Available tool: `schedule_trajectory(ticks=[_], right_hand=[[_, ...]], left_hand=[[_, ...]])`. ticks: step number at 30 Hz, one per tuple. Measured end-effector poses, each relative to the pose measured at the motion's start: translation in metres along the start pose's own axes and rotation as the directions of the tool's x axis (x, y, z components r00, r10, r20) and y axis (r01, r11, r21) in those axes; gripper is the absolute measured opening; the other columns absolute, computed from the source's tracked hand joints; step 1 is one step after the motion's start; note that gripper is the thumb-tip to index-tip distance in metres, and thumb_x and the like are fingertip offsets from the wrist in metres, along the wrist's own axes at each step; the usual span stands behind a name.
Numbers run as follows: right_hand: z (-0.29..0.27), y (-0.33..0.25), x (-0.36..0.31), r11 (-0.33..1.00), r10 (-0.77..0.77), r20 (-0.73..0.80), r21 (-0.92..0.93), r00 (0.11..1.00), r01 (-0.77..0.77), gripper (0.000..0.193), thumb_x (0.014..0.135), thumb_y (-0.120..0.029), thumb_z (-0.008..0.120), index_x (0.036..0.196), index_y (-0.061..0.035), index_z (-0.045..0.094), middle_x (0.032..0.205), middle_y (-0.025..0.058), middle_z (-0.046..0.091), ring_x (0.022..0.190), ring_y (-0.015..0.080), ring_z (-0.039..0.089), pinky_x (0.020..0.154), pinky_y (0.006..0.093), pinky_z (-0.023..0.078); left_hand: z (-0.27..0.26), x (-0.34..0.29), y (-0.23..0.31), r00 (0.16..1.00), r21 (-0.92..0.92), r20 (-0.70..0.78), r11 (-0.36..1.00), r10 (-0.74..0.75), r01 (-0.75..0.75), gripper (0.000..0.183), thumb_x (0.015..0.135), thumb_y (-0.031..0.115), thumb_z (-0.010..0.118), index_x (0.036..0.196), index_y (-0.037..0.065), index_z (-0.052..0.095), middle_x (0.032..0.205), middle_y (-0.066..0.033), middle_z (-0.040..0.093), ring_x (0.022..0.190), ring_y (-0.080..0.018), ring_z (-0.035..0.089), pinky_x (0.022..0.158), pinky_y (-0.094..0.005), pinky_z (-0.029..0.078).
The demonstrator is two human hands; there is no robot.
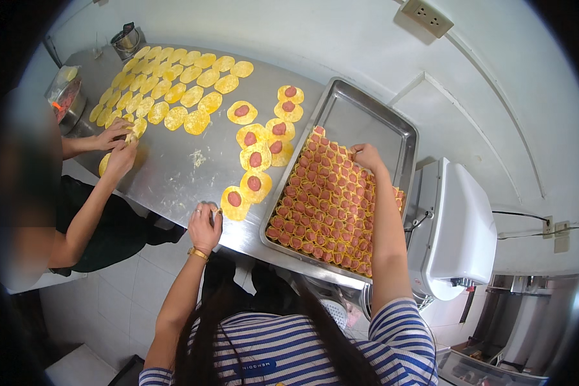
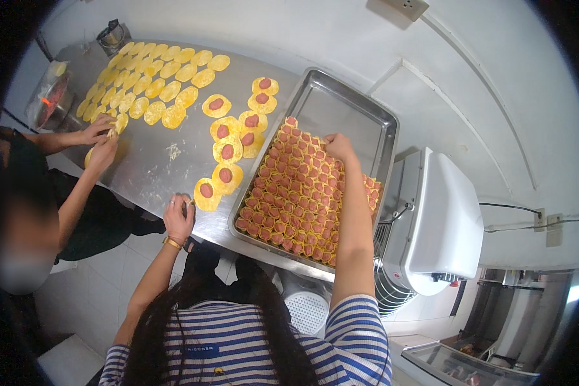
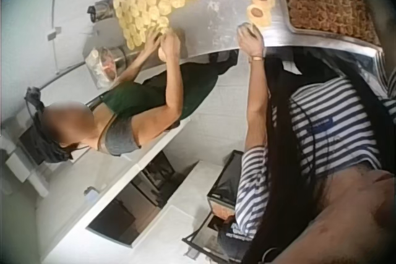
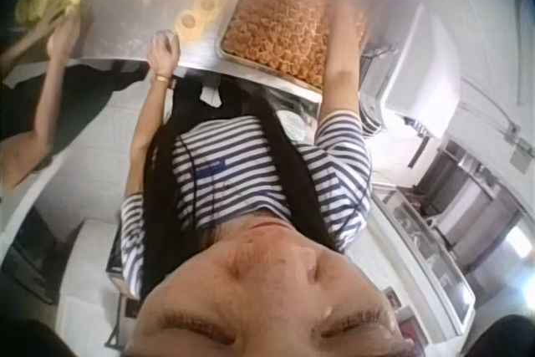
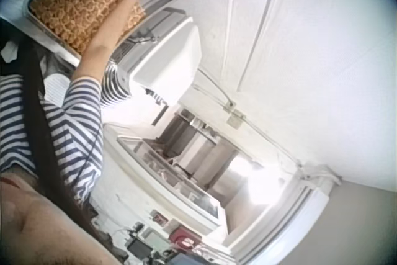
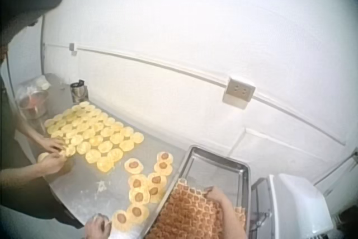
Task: The person places a small meat filling onto flattened yellow dough discs, folds the dough around the filling, and arranges the finished pastries on a metal tray. Another person works alongside, performing similar steps.
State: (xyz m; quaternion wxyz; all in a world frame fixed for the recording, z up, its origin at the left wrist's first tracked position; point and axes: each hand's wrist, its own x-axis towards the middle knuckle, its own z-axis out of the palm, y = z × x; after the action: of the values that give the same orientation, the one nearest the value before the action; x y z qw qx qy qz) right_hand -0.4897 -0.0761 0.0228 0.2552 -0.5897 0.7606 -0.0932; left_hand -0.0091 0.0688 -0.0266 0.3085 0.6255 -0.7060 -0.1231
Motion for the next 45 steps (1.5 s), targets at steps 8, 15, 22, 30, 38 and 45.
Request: schedule_trajectory(ticks=[8,15,22,30,38,45], right_hand=[[0.004,-0.005,-0.010,0.975,-0.125,-0.110,0.170,0.986,0.143,0.044,0.073,0.002,0.052,0.111,-0.0112,0.068,0.094,0.0107,0.070,0.088,0.0226,0.065,0.081,0.0323,0.048],[-0.001,-0.017,-0.013,0.985,-0.035,0.102,0.170,0.994,0.017,0.048,0.075,0.002,0.044,0.114,-0.0131,0.067,0.086,0.0102,0.067,0.073,0.0180,0.058,0.069,0.0305,0.047],[0.001,-0.011,-0.016,0.964,-0.027,0.009,0.266,1.000,0.023,0.044,0.072,0.000,0.052,0.111,-0.0130,0.069,0.099,0.0151,0.069,0.087,0.0259,0.066,0.076,0.0322,0.050],[0.016,0.010,0.002,0.958,-0.107,-0.061,0.261,0.992,0.120,0.031,0.069,-0.002,0.052,0.092,-0.0074,0.072,0.082,0.0146,0.067,0.071,0.0243,0.061,0.065,0.0353,0.049],[0.017,0.011,-0.002,0.972,-0.099,-0.130,0.198,0.987,0.123,0.014,0.067,-0.002,0.049,0.061,-0.0018,0.061,0.052,0.0112,0.051,0.049,0.0192,0.047,0.051,0.0375,0.040],[0.020,0.004,-0.001,0.966,-0.089,-0.138,0.231,0.986,0.119,0.018,0.067,-0.001,0.048,0.064,-0.0030,0.065,0.055,0.0126,0.057,0.050,0.0206,0.055,0.051,0.0368,0.045]], left_hand=[[-0.002,0.001,0.004,1.000,0.009,-0.001,1.000,-0.013,0.013,0.015,0.081,0.020,0.059,0.087,0.007,0.054,0.078,-0.0108,0.050,0.072,-0.0319,0.053,0.066,-0.0420,0.042],[-0.003,0.001,0.005,1.000,-0.002,-0.010,1.000,0.013,-0.013,0.013,0.080,0.017,0.059,0.085,0.007,0.053,0.077,-0.0115,0.049,0.071,-0.0325,0.052,0.064,-0.0422,0.041],[-0.002,0.001,0.002,0.998,0.036,0.004,0.997,0.067,-0.067,0.013,0.080,0.017,0.058,0.087,0.007,0.054,0.077,-0.0126,0.049,0.070,-0.0332,0.051,0.062,-0.0434,0.039],[0.002,0.001,0.002,0.998,0.045,0.016,0.997,0.063,-0.064,0.017,0.084,0.019,0.057,0.093,0.005,0.055,0.085,-0.0147,0.054,0.074,-0.0350,0.053,0.067,-0.0451,0.040],[-0.002,-0.005,0.018,0.998,-0.162,0.043,0.985,-0.055,0.062,0.019,0.086,0.016,0.060,0.093,0.000,0.055,0.091,-0.0163,0.055,0.079,-0.0354,0.056,0.070,-0.0424,0.044],[-0.003,-0.006,0.014,0.993,-0.142,0.099,0.986,-0.069,0.083,0.017,0.086,0.014,0.060,0.093,0.000,0.055,0.090,-0.0172,0.055,0.080,-0.0354,0.057,0.071,-0.0419,0.045]])
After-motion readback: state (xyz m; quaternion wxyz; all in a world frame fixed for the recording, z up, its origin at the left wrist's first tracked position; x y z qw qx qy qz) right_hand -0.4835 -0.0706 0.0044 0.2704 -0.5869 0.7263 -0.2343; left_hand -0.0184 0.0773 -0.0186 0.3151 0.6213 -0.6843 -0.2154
